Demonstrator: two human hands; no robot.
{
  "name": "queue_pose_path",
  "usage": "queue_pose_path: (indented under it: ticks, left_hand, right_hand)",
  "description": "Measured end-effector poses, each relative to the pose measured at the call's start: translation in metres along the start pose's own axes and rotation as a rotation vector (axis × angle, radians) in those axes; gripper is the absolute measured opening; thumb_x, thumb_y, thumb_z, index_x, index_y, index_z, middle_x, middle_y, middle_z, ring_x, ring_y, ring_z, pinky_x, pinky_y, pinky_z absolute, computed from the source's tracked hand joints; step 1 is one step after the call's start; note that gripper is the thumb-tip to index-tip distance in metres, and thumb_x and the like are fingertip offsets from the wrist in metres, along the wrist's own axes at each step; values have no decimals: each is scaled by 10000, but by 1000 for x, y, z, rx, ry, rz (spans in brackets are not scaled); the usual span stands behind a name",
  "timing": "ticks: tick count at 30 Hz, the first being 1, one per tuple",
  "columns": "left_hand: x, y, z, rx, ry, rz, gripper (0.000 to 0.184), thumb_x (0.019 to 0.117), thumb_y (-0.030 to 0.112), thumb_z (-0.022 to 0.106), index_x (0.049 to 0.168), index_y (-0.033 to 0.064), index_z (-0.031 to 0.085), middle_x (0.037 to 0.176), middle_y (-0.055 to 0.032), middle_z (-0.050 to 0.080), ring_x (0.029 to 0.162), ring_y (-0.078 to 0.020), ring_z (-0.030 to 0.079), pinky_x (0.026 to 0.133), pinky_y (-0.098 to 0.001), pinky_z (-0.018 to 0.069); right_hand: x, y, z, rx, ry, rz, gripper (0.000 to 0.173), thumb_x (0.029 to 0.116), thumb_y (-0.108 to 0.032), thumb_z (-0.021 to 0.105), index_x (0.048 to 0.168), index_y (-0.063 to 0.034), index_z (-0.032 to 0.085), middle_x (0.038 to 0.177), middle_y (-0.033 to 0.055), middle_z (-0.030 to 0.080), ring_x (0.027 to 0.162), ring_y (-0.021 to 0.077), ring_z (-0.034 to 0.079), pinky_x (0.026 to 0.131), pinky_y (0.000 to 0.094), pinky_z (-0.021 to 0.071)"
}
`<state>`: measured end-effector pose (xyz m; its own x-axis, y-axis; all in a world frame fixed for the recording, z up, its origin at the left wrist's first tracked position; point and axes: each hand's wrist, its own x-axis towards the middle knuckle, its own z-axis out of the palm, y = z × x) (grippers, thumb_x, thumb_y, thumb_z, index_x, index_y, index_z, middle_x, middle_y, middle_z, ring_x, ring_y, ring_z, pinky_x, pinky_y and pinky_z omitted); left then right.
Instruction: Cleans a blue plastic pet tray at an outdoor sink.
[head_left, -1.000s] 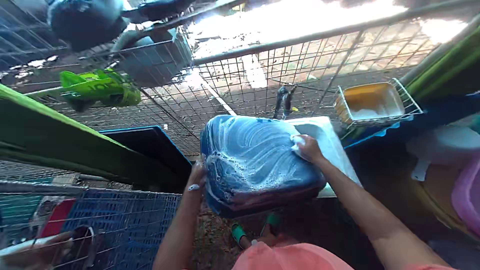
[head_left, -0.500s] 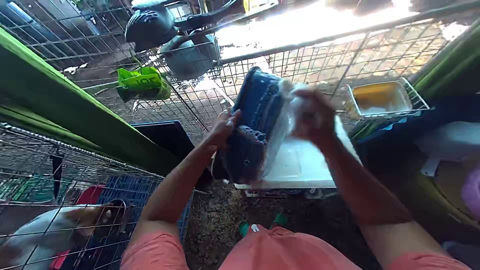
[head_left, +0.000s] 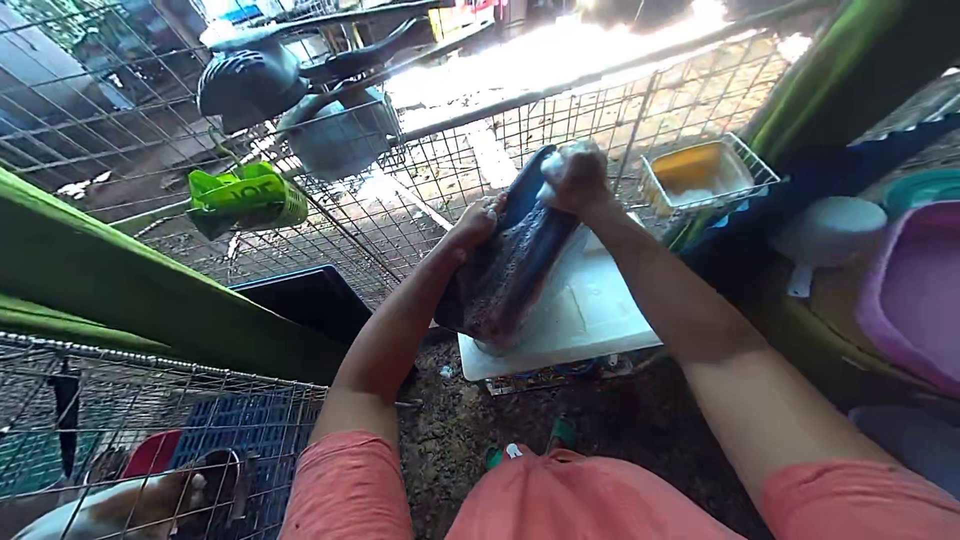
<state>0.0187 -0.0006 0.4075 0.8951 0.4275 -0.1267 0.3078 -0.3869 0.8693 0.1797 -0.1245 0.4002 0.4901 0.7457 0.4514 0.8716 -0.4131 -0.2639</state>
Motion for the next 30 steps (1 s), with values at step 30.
queue_pose_path:
  ticks: [30]
  left_hand:
    - [-32,3,20,284,103,28,661,1124,456,182,1272,-10,627,1217,-263,652,1168,-408,623,986,-630,458]
  right_hand:
    - [0,6,-7,74,-147,316,488,974,-366,600,1236,43,650,1240,305,652,1196,492,614,927,697,473]
